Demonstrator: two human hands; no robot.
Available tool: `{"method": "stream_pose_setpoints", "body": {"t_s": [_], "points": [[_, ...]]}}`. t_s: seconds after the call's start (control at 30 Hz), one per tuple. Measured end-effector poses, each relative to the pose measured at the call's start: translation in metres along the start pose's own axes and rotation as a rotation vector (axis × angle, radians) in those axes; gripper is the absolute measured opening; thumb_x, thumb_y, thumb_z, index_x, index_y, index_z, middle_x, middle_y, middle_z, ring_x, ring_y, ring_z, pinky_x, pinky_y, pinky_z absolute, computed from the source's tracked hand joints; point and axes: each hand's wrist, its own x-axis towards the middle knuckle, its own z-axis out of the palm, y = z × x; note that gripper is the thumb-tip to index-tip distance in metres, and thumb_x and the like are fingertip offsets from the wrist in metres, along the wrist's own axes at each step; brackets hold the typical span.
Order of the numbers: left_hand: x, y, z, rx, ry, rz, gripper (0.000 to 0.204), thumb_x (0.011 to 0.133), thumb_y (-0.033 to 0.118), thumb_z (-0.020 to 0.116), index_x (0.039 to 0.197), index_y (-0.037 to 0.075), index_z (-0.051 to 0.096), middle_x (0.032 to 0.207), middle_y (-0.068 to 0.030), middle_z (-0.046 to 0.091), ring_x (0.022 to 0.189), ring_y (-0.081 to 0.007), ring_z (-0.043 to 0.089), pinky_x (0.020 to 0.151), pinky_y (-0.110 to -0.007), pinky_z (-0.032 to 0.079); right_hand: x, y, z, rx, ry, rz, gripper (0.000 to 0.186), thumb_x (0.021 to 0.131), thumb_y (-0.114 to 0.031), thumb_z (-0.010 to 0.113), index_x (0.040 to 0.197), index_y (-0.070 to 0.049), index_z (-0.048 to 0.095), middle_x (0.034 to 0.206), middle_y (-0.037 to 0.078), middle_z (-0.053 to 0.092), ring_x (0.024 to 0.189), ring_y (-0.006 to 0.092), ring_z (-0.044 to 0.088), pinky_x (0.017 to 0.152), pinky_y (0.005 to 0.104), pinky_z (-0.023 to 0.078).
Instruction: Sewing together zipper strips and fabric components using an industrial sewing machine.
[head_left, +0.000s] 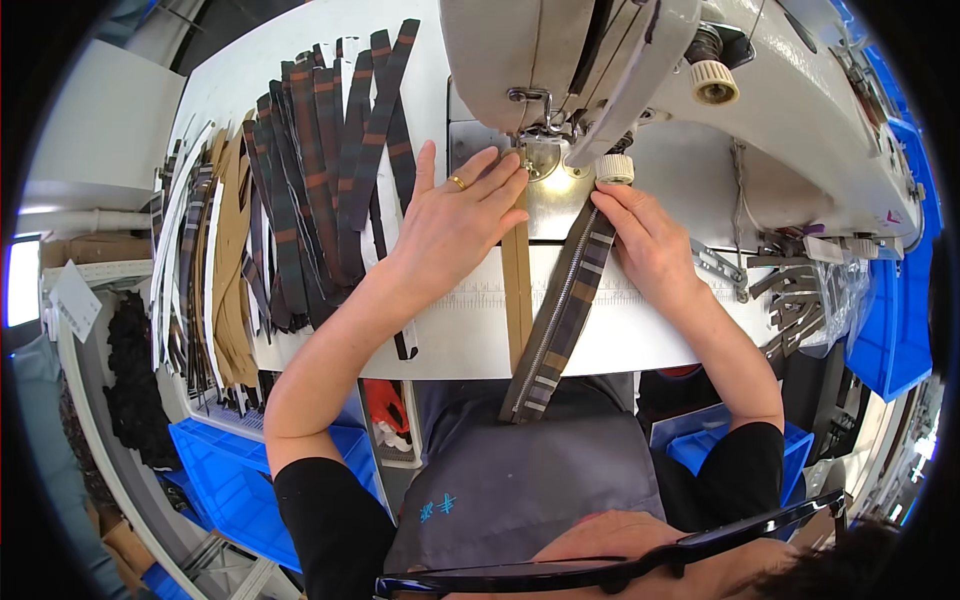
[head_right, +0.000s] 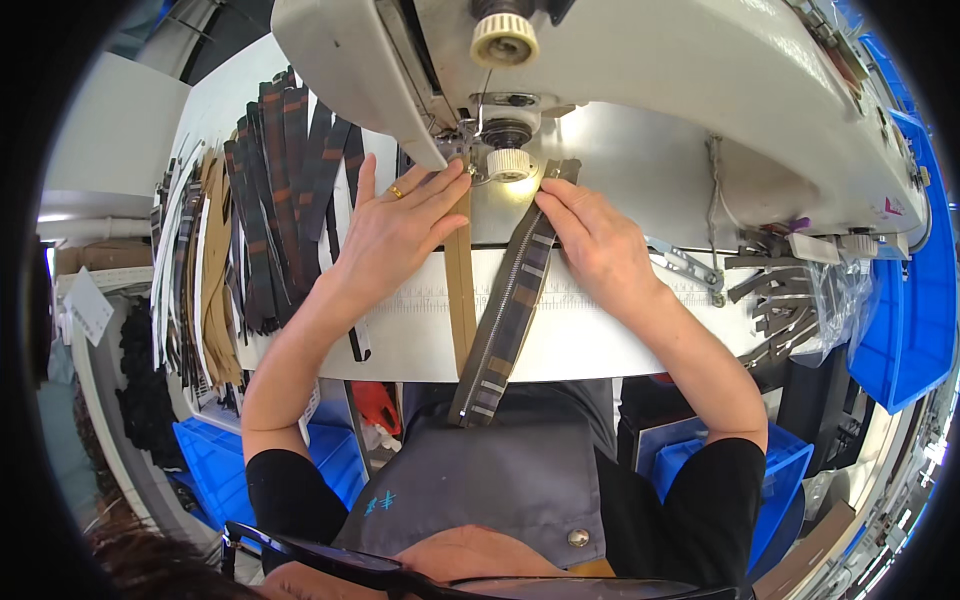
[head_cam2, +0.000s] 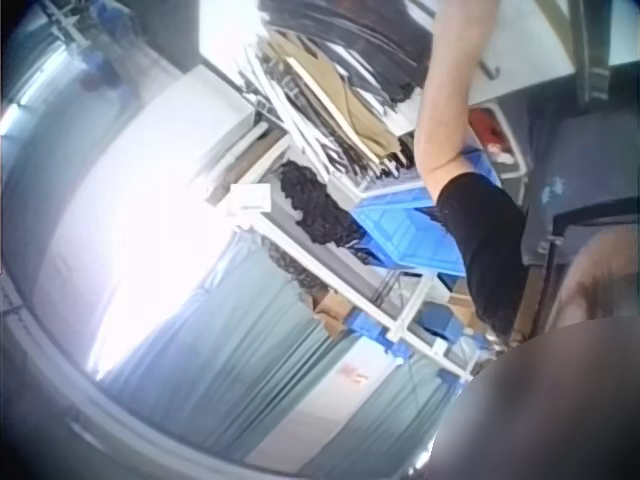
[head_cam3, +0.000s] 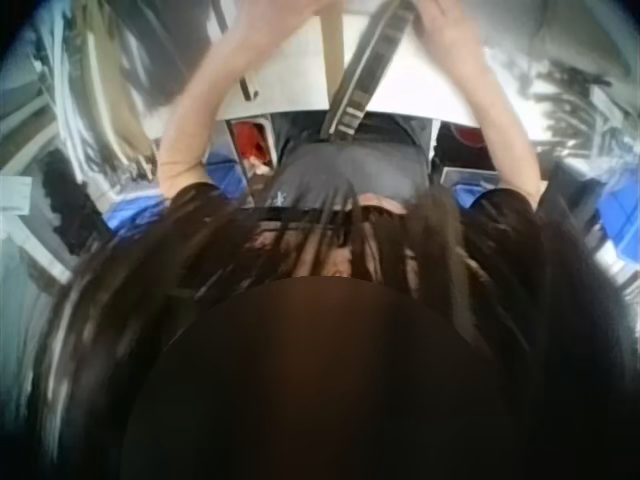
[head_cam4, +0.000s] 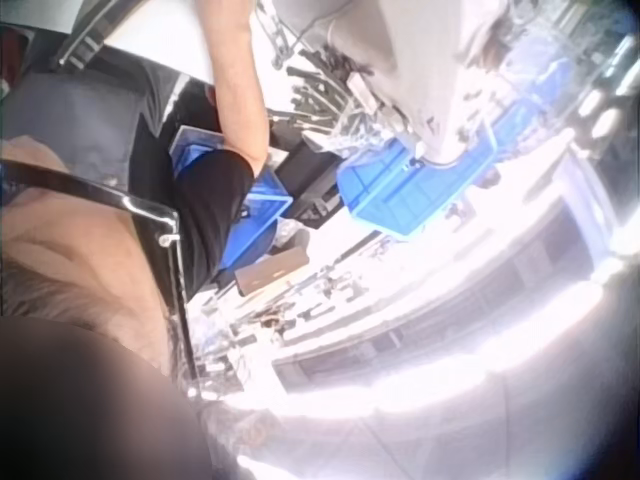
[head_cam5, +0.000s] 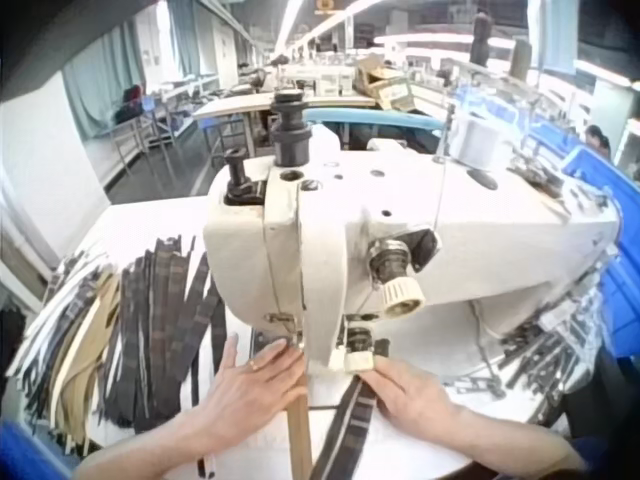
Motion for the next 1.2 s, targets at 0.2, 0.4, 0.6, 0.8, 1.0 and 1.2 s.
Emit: {"method": "stream_pose_setpoints", "body": {"t_s": [0.2, 0.4, 0.6, 0.8, 1.0, 1.2], "points": [[-0.001, 0.004, 0.003, 0.02, 0.086, -0.063, 0.042, 0.087, 0.03, 0.063, 0.124, 0.013, 0.06, 0.13, 0.0027, 0.058, 0.119, -0.0209, 0.05, 0.103, -0.065, 0.024, 0.004, 0.001, -0.009, 0.103, -0.032, -0.028, 0.044, 0.065, 0.008, 0.065, 0.108, -0.001, 0.063, 0.106, 0.011, 0.061, 0.086, 0.025, 0.065, 0.067, 0.0311, 0.056], [-0.002, 0.002, 0.006, 0.034, 0.075, -0.047, 0.043, 0.086, 0.031, 0.064, 0.125, 0.014, 0.06, 0.13, 0.0035, 0.057, 0.119, -0.0205, 0.05, 0.103, -0.064, 0.023, 0.008, 0.002, -0.002, 0.042, -0.074, -0.071, 0.041, 0.066, 0.005, 0.066, 0.106, -0.001, 0.06, 0.108, 0.012, 0.061, 0.09, 0.0264, 0.065, 0.071, 0.0332, 0.056], [-0.003, 0.002, 0.005, 0.037, 0.052, -0.034, 0.042, 0.086, 0.032, 0.063, 0.124, 0.013, 0.061, 0.131, 0.0039, 0.057, 0.12, -0.0202, 0.049, 0.103, -0.064, 0.023, 0.003, 0.007, 0.005, 0.002, -0.042, -0.051, 0.038, 0.069, 0.003, 0.065, 0.106, -0.001, 0.06, 0.112, 0.012, 0.059, 0.093, 0.0265, 0.064, 0.071, 0.0332, 0.056], [-0.002, 0.002, 0.005, 0.003, 0.075, -0.04, 0.038, 0.086, 0.027, 0.064, 0.121, 0.014, 0.062, 0.129, 0.0033, 0.057, 0.121, -0.0208, 0.048, 0.103, -0.063, 0.024, 0.013, -0.001, -0.006, 0.012, -0.021, -0.026, 0.037, 0.069, 0.006, 0.065, 0.106, -0.003, 0.063, 0.11, 0.011, 0.06, 0.088, 0.0262, 0.065, 0.07, 0.0329, 0.056], [-0.002, 0.0, 0.006, -0.061, 0.158, -0.033, 0.025, 0.085, 0.016, 0.062, 0.109, 0.008, 0.064, 0.12, -0.0001, 0.056, 0.122, -0.0246, 0.045, 0.102, -0.066, 0.023, 0.036, -0.016, 0.012, 0.305, 0.029, -0.046, 0.039, 0.068, 0.008, 0.064, 0.105, -0.003, 0.064, 0.105, 0.008, 0.066, 0.086, 0.0247, 0.066, 0.072, 0.0326, 0.056], [-0.003, -0.003, 0.008, -0.066, 0.193, -0.025, 0.025, 0.081, 0.015, 0.066, 0.105, 0.009, 0.065, 0.117, 0.0023, 0.057, 0.12, -0.0222, 0.047, 0.102, -0.064, 0.023, 0.034, -0.01, 0.031, 0.27, -0.001, -0.045, 0.037, 0.067, 0.006, 0.066, 0.103, -0.002, 0.064, 0.113, 0.009, 0.066, 0.076, 0.0239, 0.067, 0.068, 0.0323, 0.055]]}}
